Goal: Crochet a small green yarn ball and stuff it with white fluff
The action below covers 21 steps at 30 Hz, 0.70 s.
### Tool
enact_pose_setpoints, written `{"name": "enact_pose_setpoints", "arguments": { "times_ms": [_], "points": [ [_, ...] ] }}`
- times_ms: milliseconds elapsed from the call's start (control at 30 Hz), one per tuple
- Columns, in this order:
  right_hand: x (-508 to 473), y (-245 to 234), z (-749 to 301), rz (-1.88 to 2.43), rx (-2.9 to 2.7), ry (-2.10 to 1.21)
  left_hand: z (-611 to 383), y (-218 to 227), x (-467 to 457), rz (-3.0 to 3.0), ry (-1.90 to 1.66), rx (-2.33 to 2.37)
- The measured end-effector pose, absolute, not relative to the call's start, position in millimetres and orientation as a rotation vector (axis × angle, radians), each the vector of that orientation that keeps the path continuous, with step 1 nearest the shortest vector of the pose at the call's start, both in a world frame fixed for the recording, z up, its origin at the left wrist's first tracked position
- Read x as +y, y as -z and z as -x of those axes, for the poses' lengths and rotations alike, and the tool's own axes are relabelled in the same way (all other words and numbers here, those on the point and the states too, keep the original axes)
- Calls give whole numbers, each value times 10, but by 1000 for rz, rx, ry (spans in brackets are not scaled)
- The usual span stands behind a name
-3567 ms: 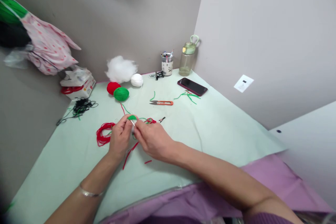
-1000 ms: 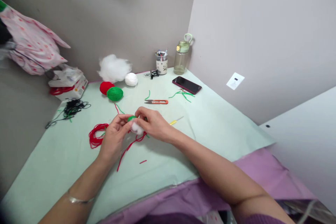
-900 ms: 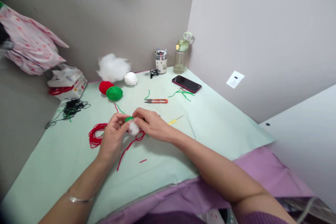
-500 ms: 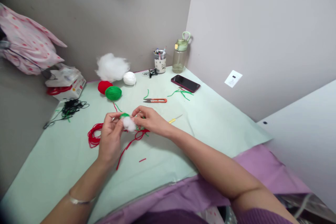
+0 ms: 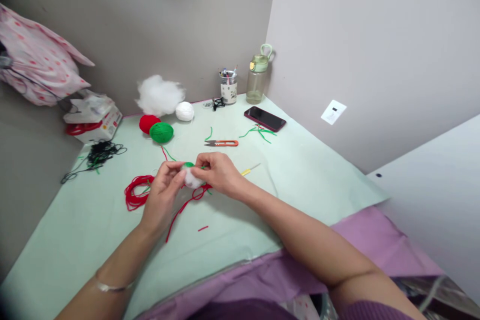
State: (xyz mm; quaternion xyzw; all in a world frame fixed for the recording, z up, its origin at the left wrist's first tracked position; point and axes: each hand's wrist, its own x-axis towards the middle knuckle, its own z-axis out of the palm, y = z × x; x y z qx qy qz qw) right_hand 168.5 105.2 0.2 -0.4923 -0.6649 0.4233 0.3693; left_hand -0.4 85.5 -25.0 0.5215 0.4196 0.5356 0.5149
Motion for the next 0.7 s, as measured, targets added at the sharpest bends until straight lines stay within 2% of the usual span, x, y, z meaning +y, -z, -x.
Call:
{"name": "enact_pose_setpoints", "arguments": {
  "times_ms": [400, 533, 700],
  "points": [
    [887, -138, -1601, 1073, -1911, -1060, 34, 288, 942, -1190, -1374, 1080],
    [933, -60, -1548, 1090, -1761, -1192, 47, 310, 939, -1171, -1361, 1086],
    [1003, 13, -1548, 1151, -1637, -1126, 33, 284, 872, -1189, -1360, 1036]
  ]
}}
